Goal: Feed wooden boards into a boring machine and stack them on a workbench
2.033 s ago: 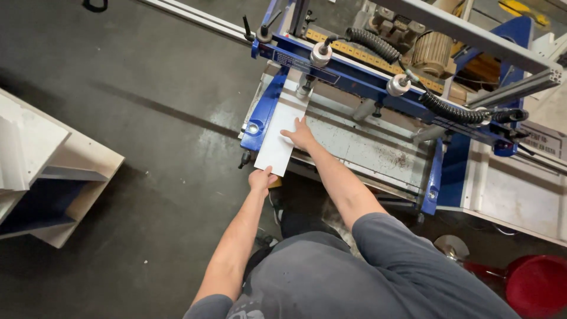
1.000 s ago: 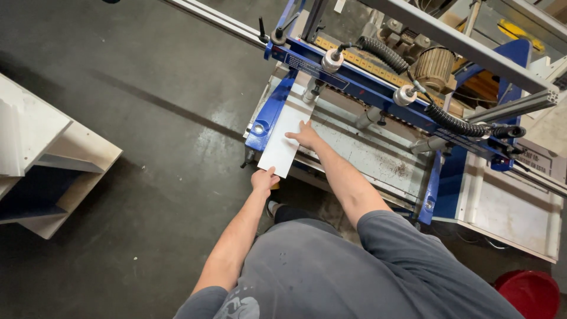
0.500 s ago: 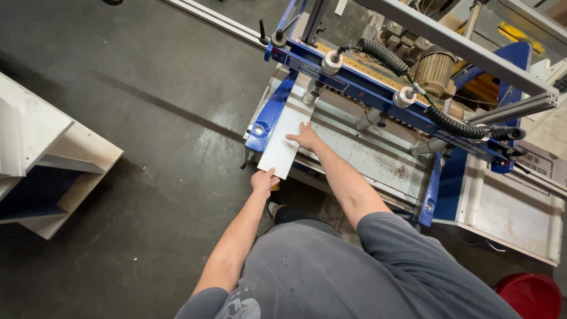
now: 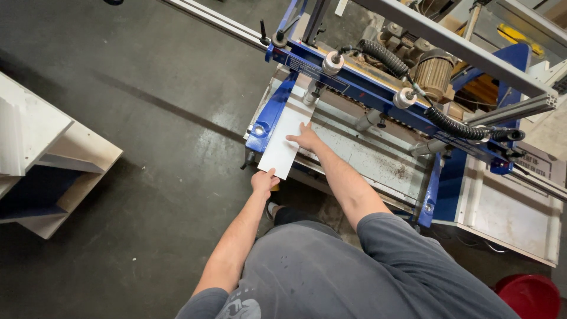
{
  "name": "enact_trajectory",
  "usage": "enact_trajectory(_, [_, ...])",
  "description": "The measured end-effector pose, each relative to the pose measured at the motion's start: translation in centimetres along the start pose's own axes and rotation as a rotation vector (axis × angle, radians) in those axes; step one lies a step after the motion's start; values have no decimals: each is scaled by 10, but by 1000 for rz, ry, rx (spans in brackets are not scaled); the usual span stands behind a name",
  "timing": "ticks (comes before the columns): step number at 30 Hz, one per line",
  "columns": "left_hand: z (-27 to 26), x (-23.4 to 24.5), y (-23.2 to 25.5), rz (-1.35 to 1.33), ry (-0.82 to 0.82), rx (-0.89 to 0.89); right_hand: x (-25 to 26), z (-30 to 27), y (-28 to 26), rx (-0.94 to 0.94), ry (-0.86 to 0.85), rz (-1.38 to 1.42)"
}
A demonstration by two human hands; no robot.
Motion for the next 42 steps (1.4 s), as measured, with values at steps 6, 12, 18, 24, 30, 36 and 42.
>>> enact_trajectory(6, [-4,0,3,1,21,-6,-2,1,0,3,-5,-36])
enact_trajectory(12, [7,0,-6,-1,22,-5,1,-2,-4,1,-2,-63])
enact_trajectory(18, [1,0,-1,21,13,-5,-4,15,5,35,7,-69])
enact_trajectory(24, [21,2,-20,21,18,-38,-1,14,6,51,-7,-80])
enact_trajectory(30, [14,-21,-13,-350,-54,-23,0,29,34,124,3,104])
enact_trajectory(36, [6,-30,-2,-550,-142,-49,6,-40,37,381,152,56])
enact_trajectory(42, [-36,31,-25,-480,-226,-107,-47,-110,18,1061,375,-483])
Point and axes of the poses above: each hand's wrist, its own z-axis towards the middle knuckle, its own x-axis out of the back of the hand, y = z × x, the point moved 10 cm from there along z, towards the middle knuckle, and after that the axes turned 2 degrees about y, right-handed, at the moved point
